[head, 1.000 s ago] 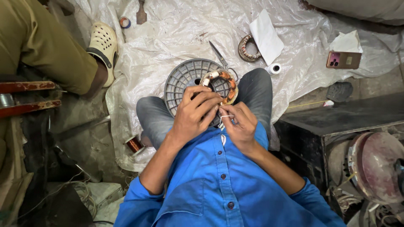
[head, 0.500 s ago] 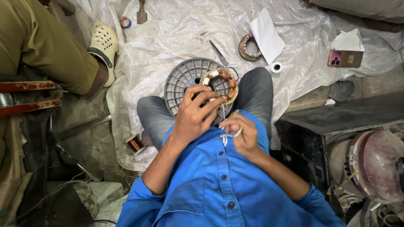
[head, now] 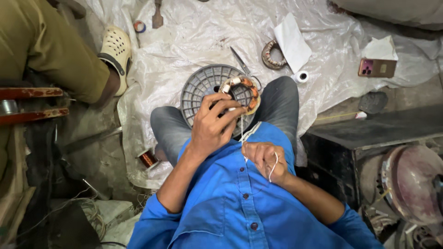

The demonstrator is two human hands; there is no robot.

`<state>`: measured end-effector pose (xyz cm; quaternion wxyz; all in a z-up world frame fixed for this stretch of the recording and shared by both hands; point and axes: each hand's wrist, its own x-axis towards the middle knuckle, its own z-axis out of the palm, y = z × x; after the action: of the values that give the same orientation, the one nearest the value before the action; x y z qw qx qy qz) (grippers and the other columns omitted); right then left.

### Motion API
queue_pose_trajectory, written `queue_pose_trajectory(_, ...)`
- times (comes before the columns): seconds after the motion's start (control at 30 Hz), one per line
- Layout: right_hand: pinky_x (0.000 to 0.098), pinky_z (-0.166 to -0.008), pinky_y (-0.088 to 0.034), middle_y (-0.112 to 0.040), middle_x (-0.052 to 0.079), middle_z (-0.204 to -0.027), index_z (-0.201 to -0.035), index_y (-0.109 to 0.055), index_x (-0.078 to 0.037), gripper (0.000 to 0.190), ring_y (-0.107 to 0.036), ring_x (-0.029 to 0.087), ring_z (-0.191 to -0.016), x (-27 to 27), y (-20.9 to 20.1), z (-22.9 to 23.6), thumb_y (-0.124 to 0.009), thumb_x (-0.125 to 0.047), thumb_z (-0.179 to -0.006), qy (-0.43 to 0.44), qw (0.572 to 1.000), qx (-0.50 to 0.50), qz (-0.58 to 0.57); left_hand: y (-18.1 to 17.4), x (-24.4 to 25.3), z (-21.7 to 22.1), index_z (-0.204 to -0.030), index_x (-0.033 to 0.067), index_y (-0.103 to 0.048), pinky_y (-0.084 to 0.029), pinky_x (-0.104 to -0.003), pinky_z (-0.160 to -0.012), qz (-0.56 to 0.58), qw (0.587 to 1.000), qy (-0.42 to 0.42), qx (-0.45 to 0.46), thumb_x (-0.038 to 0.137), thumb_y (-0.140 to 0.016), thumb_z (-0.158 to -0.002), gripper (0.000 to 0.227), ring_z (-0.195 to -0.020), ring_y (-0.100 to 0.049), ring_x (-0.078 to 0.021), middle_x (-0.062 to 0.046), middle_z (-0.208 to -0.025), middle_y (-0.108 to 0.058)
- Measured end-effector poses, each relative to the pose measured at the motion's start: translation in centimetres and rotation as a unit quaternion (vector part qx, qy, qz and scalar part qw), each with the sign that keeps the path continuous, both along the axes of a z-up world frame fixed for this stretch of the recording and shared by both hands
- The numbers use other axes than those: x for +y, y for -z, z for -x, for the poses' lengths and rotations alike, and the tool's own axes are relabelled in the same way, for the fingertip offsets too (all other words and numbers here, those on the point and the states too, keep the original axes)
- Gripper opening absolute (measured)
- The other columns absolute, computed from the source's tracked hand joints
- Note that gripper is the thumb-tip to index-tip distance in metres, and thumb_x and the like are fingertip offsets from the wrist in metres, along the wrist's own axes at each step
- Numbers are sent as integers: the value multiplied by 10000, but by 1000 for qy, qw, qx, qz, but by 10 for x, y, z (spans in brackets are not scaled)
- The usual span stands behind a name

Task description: The person sits on the floor and wraps white string around the copper windings of a motor stator to secure them. The person repeatedly pulls the string tight and adjusts the windings by hand.

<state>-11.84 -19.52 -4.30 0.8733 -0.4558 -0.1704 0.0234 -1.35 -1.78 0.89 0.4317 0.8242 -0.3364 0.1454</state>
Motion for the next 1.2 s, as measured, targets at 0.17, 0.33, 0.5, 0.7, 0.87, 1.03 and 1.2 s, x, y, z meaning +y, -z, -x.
queue_pose_trajectory(0.17,401,-714,-411,-489,102,-720,-764,-539,-27,538,-431,229,-678,-4,-6,3,-428,-392,-1143,1,999,5,49,-1,1,-3,-1046,58,-747,-522,-399,-1007,-5,1000,-4,9,13,-761,-854,197,-1147,-621,-294,-50,-1080,-716)
queue_pose_trajectory(0.33,399,-719,-498,-597,100,-774,-822,-594,-33,468,-585,240,-706,-11,-28,1,-453,-336,-1149,10,965,-122,230,1,-3,-5,-1000,60,-732,-522,-417,-980,15,1000,-12,9,86,-799,-860,158,-1107,-618,-286,-47,-1038,-705)
queue_pose_trajectory(0.5,384,-665,-479,-613,100,-787,-848,-611,-24,383,-613,273,-712,-10,-40,-8,-503,-270,-1121,-28,917,-196,346,0,-8,-2,-989,49,-714,-524,-427,-953,7,999,-35,13,92,-783,-832,177,-1104,-613,-315,-71,-1017,-679)
queue_pose_trajectory(0.7,353,-619,-492,-624,101,-778,-859,-632,-11,385,-625,236,-687,-14,-31,-8,-502,-265,-1118,-4,927,-146,347,2,-7,2,-991,41,-691,-524,-444,-961,-2,999,-44,-4,81,-761,-822,187,-1132,-602,-326,-84,-1039,-676)
queue_pose_trajectory(0.87,328,-548,-457,-634,91,-715,-809,-662,-2,437,-588,199,-592,-21,-33,-1,-481,-291,-1082,29,927,-86,365,-5,-5,8,-1028,48,-711,-505,-438,-1000,11,999,-33,-15,86,-754,-844,193,-1177,-583,-336,-122,-1170,-696)
queue_pose_trajectory(1.03,383,-732,-559,-641,107,-821,-955,-643,-6,413,-669,239,-762,-35,-49,-9,-485,-326,-1161,34,915,-242,322,-1,-4,39,-1017,58,-716,-256,-669,-1127,9,993,108,-36,115,-750,-785,241,-1156,-649,-261,-76,-1105,-701)
queue_pose_trajectory(1.2,357,-658,-578,-665,115,-796,-1214,-621,48,359,-666,196,-676,-55,-45,-23,-472,-268,-1133,186,970,-79,132,24,0,45,-1126,71,-717,-442,-517,-1234,28,992,114,47,84,-748,-921,208,-1089,-685,-194,-30,-1086,-698)
